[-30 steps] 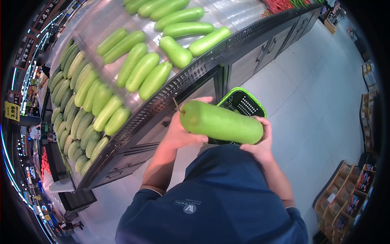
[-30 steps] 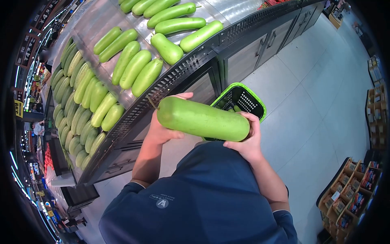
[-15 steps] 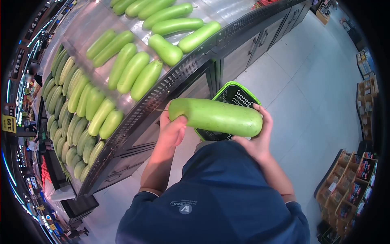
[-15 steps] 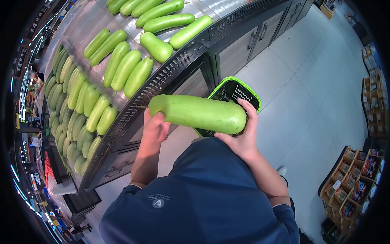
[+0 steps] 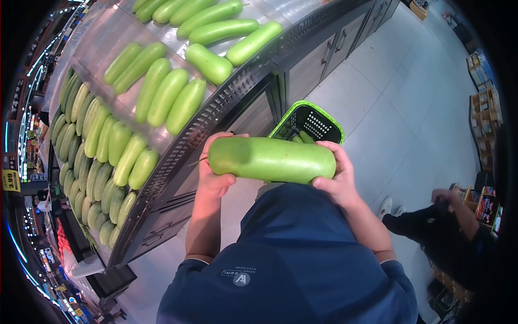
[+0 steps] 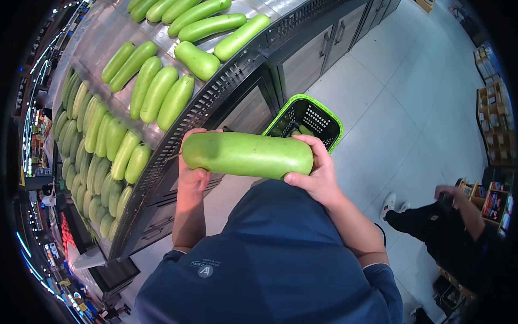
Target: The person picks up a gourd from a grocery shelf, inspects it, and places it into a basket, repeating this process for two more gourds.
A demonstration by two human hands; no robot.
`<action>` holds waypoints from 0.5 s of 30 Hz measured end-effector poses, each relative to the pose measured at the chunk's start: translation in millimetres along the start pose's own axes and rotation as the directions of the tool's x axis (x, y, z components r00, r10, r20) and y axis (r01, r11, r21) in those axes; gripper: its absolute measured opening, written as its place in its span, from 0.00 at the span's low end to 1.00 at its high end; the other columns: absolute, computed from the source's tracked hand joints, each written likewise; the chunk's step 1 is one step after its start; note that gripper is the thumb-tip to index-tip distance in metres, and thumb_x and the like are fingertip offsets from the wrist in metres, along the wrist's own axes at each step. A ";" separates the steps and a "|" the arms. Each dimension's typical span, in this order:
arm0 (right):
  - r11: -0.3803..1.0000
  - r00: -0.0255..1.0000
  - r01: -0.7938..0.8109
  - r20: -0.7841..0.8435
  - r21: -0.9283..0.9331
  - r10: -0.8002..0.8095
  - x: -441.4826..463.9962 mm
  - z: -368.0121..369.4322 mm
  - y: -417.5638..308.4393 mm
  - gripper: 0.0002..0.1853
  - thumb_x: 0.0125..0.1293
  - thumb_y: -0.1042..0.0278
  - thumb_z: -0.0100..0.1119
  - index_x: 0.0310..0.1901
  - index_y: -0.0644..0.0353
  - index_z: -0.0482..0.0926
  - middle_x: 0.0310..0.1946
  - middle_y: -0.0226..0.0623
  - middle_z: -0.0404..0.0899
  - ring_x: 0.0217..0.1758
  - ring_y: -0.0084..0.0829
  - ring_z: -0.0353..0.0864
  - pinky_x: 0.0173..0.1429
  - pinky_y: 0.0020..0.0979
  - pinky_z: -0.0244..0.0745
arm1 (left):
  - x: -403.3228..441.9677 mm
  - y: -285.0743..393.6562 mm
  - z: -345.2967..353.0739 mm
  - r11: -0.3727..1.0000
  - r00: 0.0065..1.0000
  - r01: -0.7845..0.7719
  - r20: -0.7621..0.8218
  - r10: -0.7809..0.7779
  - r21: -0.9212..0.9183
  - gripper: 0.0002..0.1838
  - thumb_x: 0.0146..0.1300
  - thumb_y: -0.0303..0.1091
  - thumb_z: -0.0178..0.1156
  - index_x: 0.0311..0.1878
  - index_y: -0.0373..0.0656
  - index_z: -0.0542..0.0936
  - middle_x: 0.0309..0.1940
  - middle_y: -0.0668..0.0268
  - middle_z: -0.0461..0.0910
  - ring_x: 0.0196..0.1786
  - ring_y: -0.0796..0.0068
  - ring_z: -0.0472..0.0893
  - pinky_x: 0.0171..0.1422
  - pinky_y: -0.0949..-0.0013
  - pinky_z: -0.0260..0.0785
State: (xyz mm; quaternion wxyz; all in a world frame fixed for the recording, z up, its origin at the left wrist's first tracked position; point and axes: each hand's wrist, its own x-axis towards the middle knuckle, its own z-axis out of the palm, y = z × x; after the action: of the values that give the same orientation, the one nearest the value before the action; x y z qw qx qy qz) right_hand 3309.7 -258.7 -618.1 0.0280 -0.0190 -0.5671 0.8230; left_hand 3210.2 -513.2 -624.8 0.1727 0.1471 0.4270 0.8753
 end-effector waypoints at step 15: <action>0.926 0.930 -0.294 -0.154 0.235 0.334 -3.2 -4.7 13.9 0.25 0.60 0.62 0.63 0.55 0.62 0.66 0.45 0.41 0.75 0.43 0.34 0.80 0.33 0.35 0.79 | -6.9 -49.1 -24.4 0.991 0.991 0.128 -0.023 -0.129 -0.040 0.38 0.52 0.46 0.69 0.61 0.38 0.66 0.55 0.62 0.73 0.58 0.69 0.73 0.64 0.64 0.62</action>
State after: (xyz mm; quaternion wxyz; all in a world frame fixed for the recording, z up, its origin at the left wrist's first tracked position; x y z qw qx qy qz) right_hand 3312.9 -259.5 -632.7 -0.0485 -0.1860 -0.4621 0.8657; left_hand 3215.3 -504.8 -679.2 0.2259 0.1046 0.4209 0.8723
